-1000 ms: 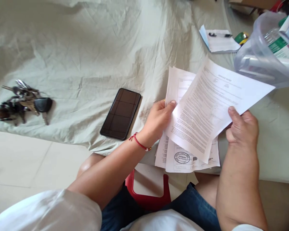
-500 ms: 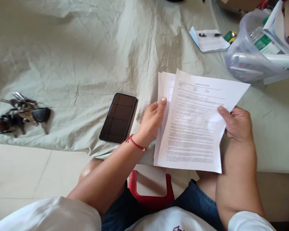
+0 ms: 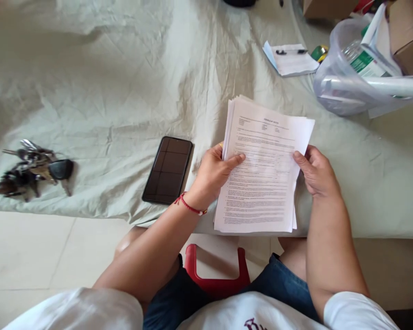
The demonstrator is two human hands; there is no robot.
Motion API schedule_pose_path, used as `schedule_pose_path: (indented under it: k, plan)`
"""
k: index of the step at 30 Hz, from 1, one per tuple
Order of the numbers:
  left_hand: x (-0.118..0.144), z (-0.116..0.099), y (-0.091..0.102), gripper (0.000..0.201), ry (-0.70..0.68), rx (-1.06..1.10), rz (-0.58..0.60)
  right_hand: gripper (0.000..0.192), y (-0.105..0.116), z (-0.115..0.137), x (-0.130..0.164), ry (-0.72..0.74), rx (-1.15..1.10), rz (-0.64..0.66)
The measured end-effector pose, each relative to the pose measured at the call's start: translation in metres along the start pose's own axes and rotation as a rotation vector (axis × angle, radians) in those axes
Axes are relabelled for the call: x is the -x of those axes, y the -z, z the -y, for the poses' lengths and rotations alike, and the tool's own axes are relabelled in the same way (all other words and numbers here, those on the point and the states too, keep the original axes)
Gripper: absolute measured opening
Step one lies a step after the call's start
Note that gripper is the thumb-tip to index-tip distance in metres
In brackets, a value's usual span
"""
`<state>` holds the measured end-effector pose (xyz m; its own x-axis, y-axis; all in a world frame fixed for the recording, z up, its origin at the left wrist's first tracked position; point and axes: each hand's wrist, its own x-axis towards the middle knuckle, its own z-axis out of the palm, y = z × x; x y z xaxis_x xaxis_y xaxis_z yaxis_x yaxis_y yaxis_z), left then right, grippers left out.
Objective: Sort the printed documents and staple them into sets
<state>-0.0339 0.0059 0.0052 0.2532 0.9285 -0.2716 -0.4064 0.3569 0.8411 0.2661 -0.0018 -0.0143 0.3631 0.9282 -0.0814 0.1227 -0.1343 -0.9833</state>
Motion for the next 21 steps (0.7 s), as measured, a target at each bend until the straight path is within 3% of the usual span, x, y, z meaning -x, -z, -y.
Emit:
schedule_pose_path:
  k: [4, 6, 9, 14, 18, 21]
  plan:
    - [0.001, -0.01, -0.004, 0.05, -0.074, 0.03, 0.026, 0.08, 0.003, 0.015, 0.013, -0.161, -0.071, 0.273]
    - [0.004, -0.018, -0.008, 0.051, -0.127, 0.011, 0.047, 0.075, -0.001, 0.024, 0.019, -0.096, -0.105, 0.242]
    - [0.012, -0.03, -0.015, 0.05, -0.223, -0.059, 0.144, 0.068, -0.007, 0.039, 0.028, 0.155, -0.132, 0.068]
    - [0.022, -0.044, -0.017, 0.032, -0.472, -0.357, 0.214, 0.063, -0.006, 0.069, 0.041, 0.495, -0.209, -0.191]
    - [0.013, -0.05, -0.002, 0.043, -0.739, -0.515, 0.236, 0.065, 0.006, 0.066, 0.045, 0.47, -0.208, -0.113]
    - [0.005, -0.051, 0.013, 0.043, -0.729, -0.566, 0.285, 0.075, 0.016, 0.045, 0.038, 0.397, -0.143, 0.003]
